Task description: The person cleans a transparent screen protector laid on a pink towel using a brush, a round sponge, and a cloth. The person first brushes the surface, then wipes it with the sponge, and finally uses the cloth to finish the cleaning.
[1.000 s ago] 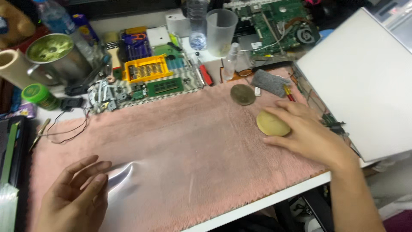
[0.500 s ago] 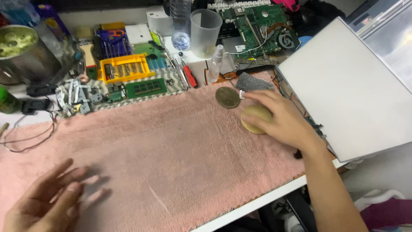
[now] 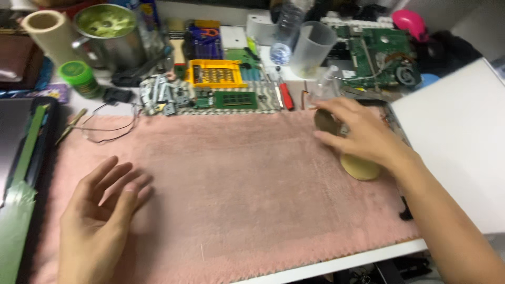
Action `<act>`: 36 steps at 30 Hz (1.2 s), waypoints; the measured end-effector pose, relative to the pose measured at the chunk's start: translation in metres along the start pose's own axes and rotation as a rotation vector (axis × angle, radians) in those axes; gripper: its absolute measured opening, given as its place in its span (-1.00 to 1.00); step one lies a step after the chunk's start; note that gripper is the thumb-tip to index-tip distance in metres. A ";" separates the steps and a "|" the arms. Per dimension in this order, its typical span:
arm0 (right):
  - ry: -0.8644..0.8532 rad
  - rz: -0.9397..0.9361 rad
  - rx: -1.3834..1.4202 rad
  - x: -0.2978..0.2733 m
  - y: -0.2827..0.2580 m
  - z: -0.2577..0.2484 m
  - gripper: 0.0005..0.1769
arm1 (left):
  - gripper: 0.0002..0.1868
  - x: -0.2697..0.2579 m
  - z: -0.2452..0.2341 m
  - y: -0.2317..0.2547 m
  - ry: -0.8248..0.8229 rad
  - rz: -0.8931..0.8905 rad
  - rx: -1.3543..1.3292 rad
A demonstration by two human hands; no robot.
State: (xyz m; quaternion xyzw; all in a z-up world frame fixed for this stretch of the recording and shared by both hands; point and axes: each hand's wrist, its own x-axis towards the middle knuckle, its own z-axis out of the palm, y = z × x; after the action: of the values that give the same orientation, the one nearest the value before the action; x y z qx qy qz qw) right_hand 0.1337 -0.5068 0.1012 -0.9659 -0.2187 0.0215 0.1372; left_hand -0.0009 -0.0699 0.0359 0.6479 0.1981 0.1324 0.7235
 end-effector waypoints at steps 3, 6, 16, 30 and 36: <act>0.078 0.161 0.312 -0.001 -0.052 -0.007 -0.23 | -0.42 0.003 -0.011 -0.005 -0.029 0.035 0.068; 0.165 -0.001 0.561 -0.001 -0.060 0.021 -0.46 | -0.47 0.009 -0.021 -0.021 -0.036 0.135 0.114; 0.086 -0.362 0.503 -0.004 -0.143 0.096 -0.70 | -0.48 0.008 -0.044 -0.013 -0.247 0.496 0.570; 0.072 -0.389 0.243 -0.016 -0.133 0.103 -0.17 | -0.35 0.020 -0.053 -0.031 -0.226 0.712 1.130; 0.135 -0.360 0.263 -0.033 -0.136 0.093 -0.37 | -0.56 0.020 -0.070 -0.015 -0.228 0.818 1.101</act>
State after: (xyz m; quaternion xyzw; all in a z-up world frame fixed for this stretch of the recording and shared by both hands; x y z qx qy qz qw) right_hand 0.0381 -0.3793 0.0488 -0.8842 -0.3732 -0.0397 0.2779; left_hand -0.0160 -0.0004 0.0125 0.9530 -0.1008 0.2059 0.1981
